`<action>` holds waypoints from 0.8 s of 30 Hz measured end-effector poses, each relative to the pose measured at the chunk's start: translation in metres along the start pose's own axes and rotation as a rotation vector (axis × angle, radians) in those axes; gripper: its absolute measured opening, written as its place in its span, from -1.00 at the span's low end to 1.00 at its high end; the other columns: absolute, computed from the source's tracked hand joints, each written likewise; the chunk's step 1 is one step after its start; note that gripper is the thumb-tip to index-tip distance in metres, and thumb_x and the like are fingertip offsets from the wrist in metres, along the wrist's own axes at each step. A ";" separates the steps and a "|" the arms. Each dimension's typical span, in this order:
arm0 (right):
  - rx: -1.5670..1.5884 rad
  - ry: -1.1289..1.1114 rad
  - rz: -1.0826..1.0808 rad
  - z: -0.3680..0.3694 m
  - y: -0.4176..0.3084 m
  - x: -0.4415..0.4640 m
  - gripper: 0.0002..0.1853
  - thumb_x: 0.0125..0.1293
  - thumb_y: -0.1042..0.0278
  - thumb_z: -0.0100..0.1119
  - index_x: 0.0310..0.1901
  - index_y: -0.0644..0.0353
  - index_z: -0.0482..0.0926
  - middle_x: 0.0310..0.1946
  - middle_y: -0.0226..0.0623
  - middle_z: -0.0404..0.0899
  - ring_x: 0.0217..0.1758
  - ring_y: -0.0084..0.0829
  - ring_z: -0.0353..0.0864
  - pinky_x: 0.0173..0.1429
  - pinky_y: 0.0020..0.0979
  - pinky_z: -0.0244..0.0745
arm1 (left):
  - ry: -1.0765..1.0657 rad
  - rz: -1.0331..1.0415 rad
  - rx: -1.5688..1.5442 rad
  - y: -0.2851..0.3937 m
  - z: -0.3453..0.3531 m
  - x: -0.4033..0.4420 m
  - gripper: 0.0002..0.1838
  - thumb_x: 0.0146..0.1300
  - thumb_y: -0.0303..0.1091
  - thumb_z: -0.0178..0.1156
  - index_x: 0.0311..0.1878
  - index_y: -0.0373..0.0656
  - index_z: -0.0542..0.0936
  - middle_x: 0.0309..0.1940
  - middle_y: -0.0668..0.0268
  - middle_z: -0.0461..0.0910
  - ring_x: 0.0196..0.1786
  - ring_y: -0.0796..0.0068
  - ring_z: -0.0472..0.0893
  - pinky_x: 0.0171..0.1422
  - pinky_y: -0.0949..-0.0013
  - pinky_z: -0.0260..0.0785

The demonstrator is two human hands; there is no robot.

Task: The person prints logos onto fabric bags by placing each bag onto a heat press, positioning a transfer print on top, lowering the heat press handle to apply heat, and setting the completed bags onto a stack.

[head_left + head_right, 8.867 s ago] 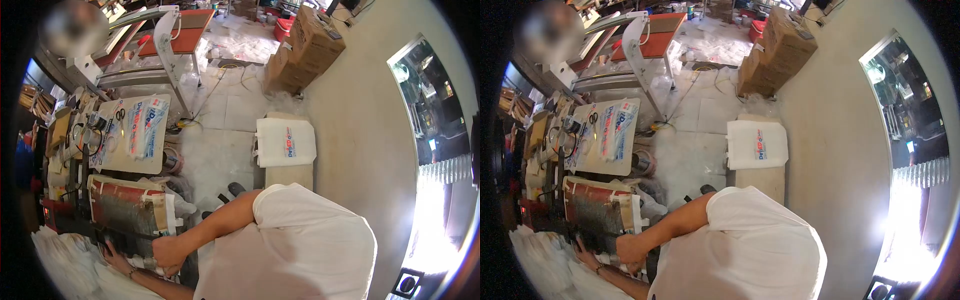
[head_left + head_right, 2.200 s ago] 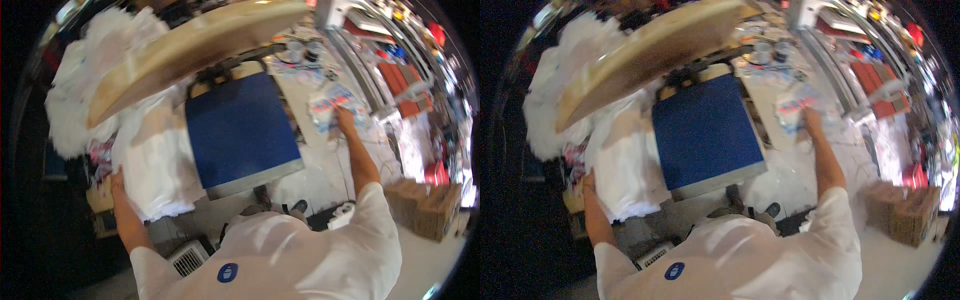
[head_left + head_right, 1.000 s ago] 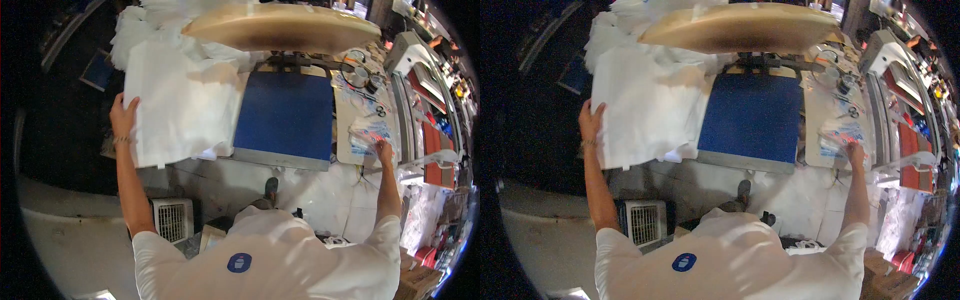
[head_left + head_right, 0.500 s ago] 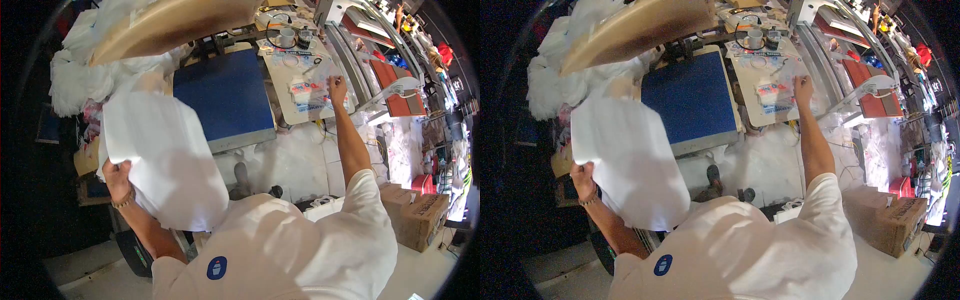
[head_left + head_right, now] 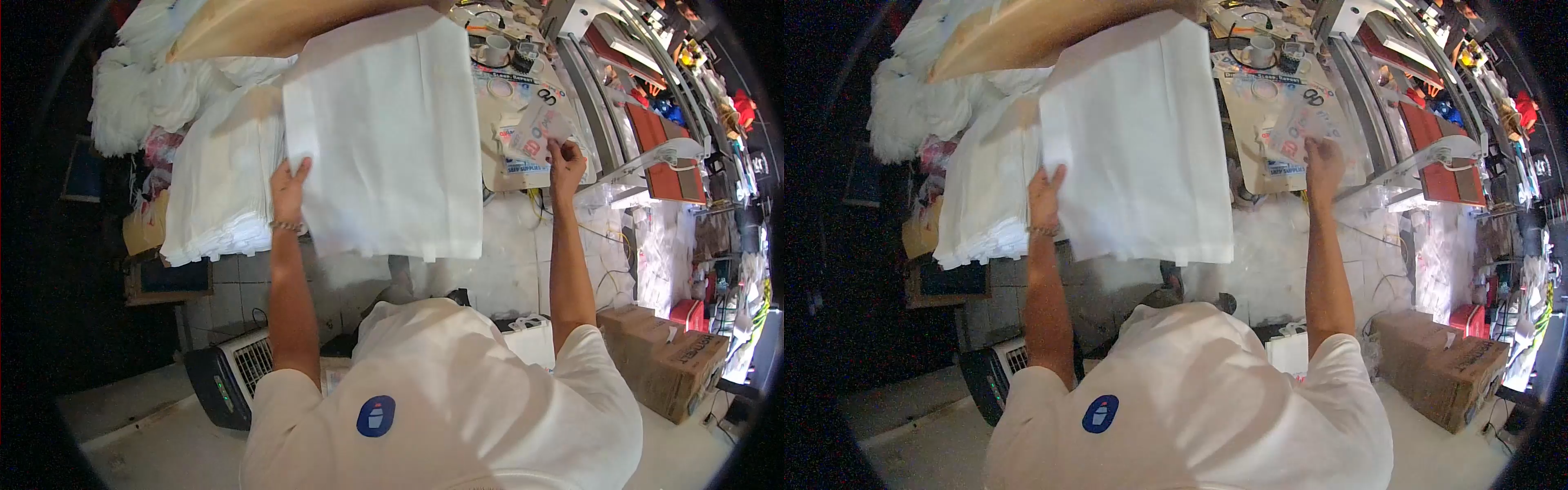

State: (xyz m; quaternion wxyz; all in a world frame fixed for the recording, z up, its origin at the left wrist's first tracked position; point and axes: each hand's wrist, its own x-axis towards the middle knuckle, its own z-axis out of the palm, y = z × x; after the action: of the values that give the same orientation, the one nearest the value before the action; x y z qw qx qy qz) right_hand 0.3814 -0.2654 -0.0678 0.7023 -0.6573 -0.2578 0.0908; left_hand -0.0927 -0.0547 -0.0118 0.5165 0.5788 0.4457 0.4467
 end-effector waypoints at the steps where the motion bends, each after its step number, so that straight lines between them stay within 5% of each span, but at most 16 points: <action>1: -0.145 0.039 -0.093 0.000 0.003 -0.001 -0.83 0.30 0.43 0.38 -0.22 0.35 0.62 -0.33 -0.35 0.65 -0.33 -0.58 0.61 -0.14 -0.48 0.61 | -0.012 0.025 0.038 -0.026 0.005 0.010 -0.72 0.38 -0.36 0.30 0.06 -0.32 0.62 -0.08 0.27 0.69 -0.09 0.58 0.59 0.08 0.48 0.42; 6: -0.335 0.129 -0.253 0.037 -0.046 -0.015 -0.83 0.30 0.42 0.39 -0.19 0.35 0.67 -0.31 -0.37 0.68 -0.34 -0.62 0.61 -0.24 -0.53 0.51 | 0.023 0.004 0.202 -0.105 0.010 0.048 -0.61 0.34 -0.25 0.35 0.04 -0.40 0.60 -0.08 0.16 0.71 -0.10 0.44 0.62 0.07 0.39 0.42; 10: -0.403 -0.013 -0.895 0.103 -0.091 -0.035 -0.82 0.13 0.54 0.43 -0.21 0.17 0.71 -0.24 -0.28 0.74 -0.26 -0.41 0.67 -0.20 -0.38 0.47 | 0.133 -0.024 0.393 -0.123 0.011 0.061 -0.50 0.25 -0.12 0.40 0.00 -0.42 0.60 -0.08 0.00 0.70 -0.08 0.16 0.66 0.07 0.25 0.44; 14: -0.430 -0.341 -0.871 0.186 -0.074 -0.084 -0.77 -0.03 0.60 0.36 -0.29 0.13 0.68 -0.23 -0.23 0.73 -0.16 -0.15 0.65 -0.03 -0.18 0.44 | 0.106 -0.116 0.604 -0.085 0.020 0.046 -0.49 0.24 -0.10 0.39 0.06 -0.35 0.60 -0.10 -0.03 0.69 -0.06 0.07 0.67 0.10 0.24 0.46; 17: -0.572 -0.659 -0.804 0.235 -0.019 -0.131 -0.75 0.03 0.45 0.37 -0.19 0.15 0.69 -0.18 -0.20 0.70 -0.11 -0.11 0.62 0.00 -0.13 0.44 | 0.203 -0.056 0.678 -0.088 0.015 0.043 -0.50 0.22 -0.15 0.41 0.12 -0.29 0.60 -0.10 -0.01 0.68 -0.11 0.06 0.67 0.10 0.22 0.47; 19: -0.534 -0.778 -0.728 0.237 -0.016 -0.153 -0.73 0.08 0.40 0.37 -0.14 0.14 0.69 -0.11 -0.19 0.68 -0.04 -0.09 0.61 0.05 -0.10 0.43 | 0.234 0.309 0.784 -0.059 0.013 0.036 -0.51 0.21 -0.25 0.43 0.16 -0.24 0.59 -0.12 0.06 0.67 -0.18 0.21 0.66 0.07 0.30 0.50; 20: -0.492 -0.777 -0.712 0.232 -0.032 -0.160 -0.70 0.13 0.32 0.35 -0.07 0.11 0.69 0.03 -0.15 0.62 0.08 -0.04 0.55 0.14 -0.02 0.39 | 0.227 0.312 0.787 -0.038 0.013 0.035 -0.51 0.21 -0.25 0.43 0.16 -0.24 0.59 -0.12 0.06 0.67 -0.18 0.21 0.66 0.07 0.30 0.50; 22: -0.454 -0.775 -0.689 0.229 -0.040 -0.167 -0.66 0.19 0.24 0.34 0.01 0.08 0.69 0.16 -0.11 0.56 0.21 0.01 0.49 0.24 0.05 0.34 | -0.224 0.089 0.304 0.026 0.015 0.034 -0.55 0.18 -0.36 0.44 0.14 -0.24 0.61 -0.11 0.13 0.66 -0.20 0.39 0.65 0.00 0.39 0.51; 24: -0.779 -0.588 -0.610 0.226 -0.037 -0.164 -0.55 0.27 0.10 0.29 0.18 0.00 0.62 0.38 -0.09 0.35 0.41 0.08 0.30 0.41 0.18 0.16 | -0.474 0.238 0.390 0.125 0.030 0.027 -0.60 0.17 -0.45 0.42 0.09 -0.26 0.63 -0.09 0.21 0.65 -0.18 0.48 0.65 -0.03 0.42 0.51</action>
State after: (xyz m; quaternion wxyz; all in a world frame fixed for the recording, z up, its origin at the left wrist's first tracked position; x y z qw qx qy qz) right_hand 0.1255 -0.1482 -0.0714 0.3015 -0.7107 -0.6345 -0.0384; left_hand -0.0514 -0.0427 0.1119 0.4294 0.8027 0.3194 0.2631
